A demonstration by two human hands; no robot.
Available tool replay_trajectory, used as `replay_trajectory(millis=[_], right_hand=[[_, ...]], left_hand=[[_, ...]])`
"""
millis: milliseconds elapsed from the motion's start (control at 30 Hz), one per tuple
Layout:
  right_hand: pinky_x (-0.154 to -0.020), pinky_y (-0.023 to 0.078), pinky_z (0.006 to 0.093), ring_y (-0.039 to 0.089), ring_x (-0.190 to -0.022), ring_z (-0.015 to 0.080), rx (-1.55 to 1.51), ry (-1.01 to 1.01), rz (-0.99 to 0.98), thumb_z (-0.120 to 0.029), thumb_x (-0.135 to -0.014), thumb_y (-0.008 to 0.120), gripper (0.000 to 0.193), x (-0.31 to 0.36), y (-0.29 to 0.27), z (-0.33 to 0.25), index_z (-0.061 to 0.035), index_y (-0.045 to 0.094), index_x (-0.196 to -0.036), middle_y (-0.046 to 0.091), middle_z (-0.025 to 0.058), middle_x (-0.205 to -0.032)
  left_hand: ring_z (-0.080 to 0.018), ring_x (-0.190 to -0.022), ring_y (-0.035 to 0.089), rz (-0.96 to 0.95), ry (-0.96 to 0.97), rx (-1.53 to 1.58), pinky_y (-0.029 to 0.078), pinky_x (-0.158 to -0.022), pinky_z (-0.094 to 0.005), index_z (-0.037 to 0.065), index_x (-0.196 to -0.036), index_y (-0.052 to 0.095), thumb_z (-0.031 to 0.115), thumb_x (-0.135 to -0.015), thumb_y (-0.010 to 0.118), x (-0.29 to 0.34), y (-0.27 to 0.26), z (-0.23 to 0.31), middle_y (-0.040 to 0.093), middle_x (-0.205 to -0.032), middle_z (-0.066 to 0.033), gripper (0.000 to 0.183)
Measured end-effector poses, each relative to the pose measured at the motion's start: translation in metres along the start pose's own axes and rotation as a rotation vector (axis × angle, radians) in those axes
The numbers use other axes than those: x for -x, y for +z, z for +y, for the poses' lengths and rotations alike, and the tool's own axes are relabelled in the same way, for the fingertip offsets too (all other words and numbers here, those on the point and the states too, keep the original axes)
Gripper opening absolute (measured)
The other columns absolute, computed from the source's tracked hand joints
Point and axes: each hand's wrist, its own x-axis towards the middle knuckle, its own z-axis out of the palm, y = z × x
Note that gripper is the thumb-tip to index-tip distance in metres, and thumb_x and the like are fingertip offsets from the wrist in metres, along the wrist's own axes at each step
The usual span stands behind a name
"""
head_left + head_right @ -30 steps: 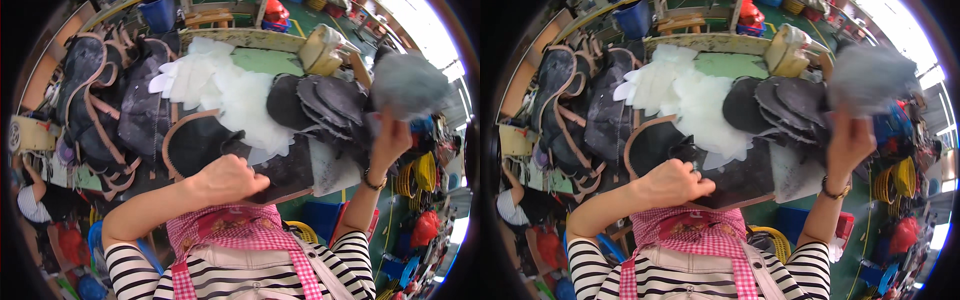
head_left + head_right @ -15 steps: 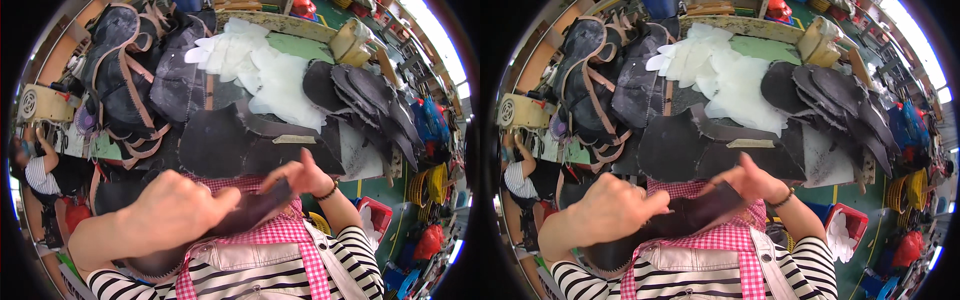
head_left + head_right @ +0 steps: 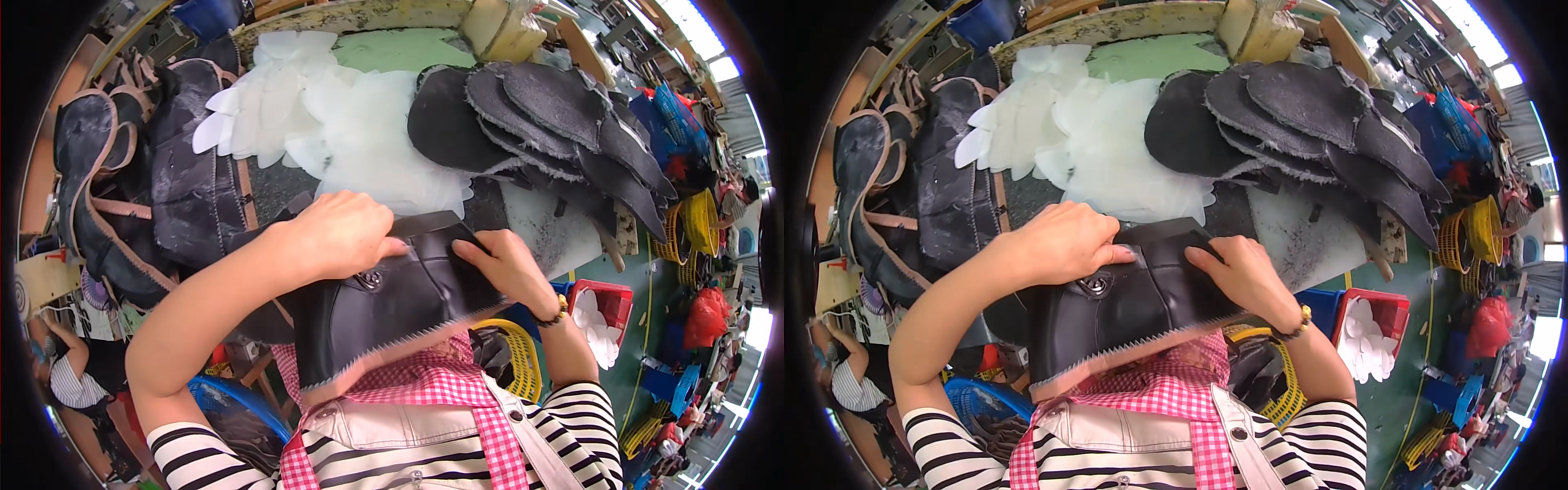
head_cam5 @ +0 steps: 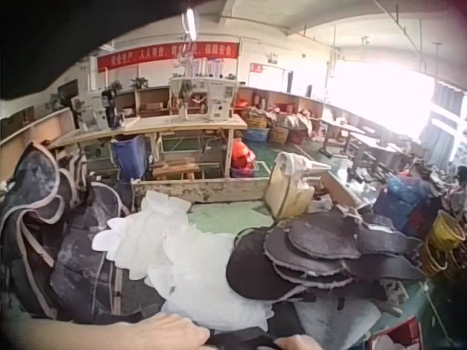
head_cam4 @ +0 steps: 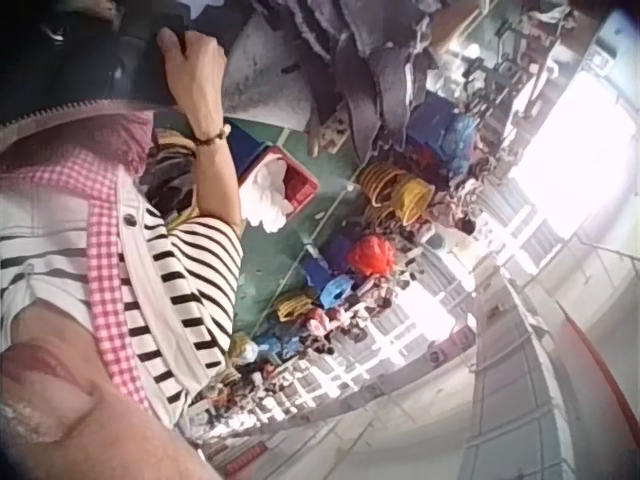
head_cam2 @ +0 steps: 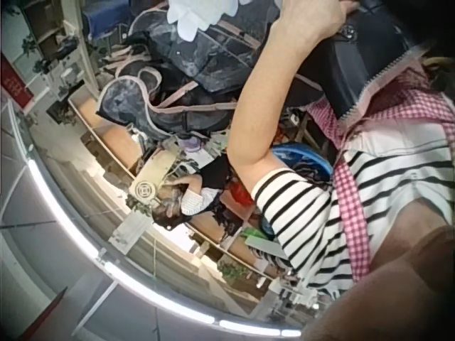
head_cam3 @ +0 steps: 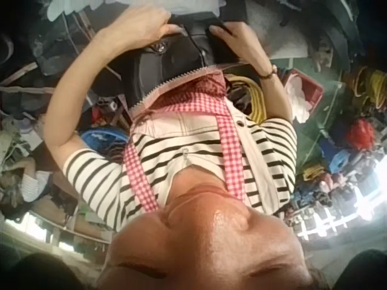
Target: The person assembles footwear components by hand, inserting white foam insoles into black shoe uppers and attaching grey fuzzy lining pieces. The person handles the parts one at a time, aligning edges and pressing them into place on a workbench in a factory setting.
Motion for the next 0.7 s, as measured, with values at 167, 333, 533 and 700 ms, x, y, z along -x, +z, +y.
replay_trajectory(millis=[167,333,533,700], right_hand=[[-0.058,0.044,0.0461,0.058,-0.065,0.0437,0.038,0.078,-0.016,-0.038,-0.089,0.062,0.048,-0.015,0.005,0.0,0.0043,0.06,-0.066,0.056,0.0256,-0.064],[-0.054,0.041,0.0431,0.052,-0.058,0.042,0.062,0.05,-0.002,-0.04,-0.089,0.063,0.051,-0.022,0.01,0.001,0.0051,0.058,-0.067,0.051,0.0243,-0.059],[-0.063,0.049,0.0446,0.062,-0.066,0.0387,0.359,0.064,-0.063,-0.034,-0.088,0.063,0.04,-0.032,0.01,-0.016,0.0026,0.064,-0.072,0.061,0.0225,-0.066],[-0.096,0.044,0.0416,0.061,-0.105,0.0314,0.373,-0.587,0.149,-0.011,-0.076,0.067,0.05,-0.013,0.014,-0.021,0.0029,0.053,-0.122,0.062,0.0202,-0.112]], left_hand=[[-0.0435,-0.068,0.061,0.068,-0.005,0.05,0.048,-0.063,-0.0503,-0.001,-0.077,0.059,0.038,-0.091,0.058,-0.017,0.034,-0.028,0.061,-0.067,-0.0229,0.042],[-0.0423,-0.065,0.06,0.053,0.025,0.103,0.046,-0.059,-0.0504,0.0,-0.075,0.058,0.033,-0.09,0.061,-0.022,0.029,-0.039,0.059,-0.063,-0.0214,0.036],[-0.0412,-0.064,0.061,0.124,0.035,0.013,0.048,-0.057,-0.0485,0.001,-0.074,0.059,0.029,-0.087,0.064,-0.03,0.045,-0.04,0.06,-0.062,-0.0211,0.031],[-0.0405,-0.064,0.062,0.169,0.041,-0.021,0.048,-0.057,-0.0479,0.001,-0.076,0.059,0.028,-0.087,0.064,-0.028,0.049,-0.036,0.06,-0.063,-0.0208,0.029]])
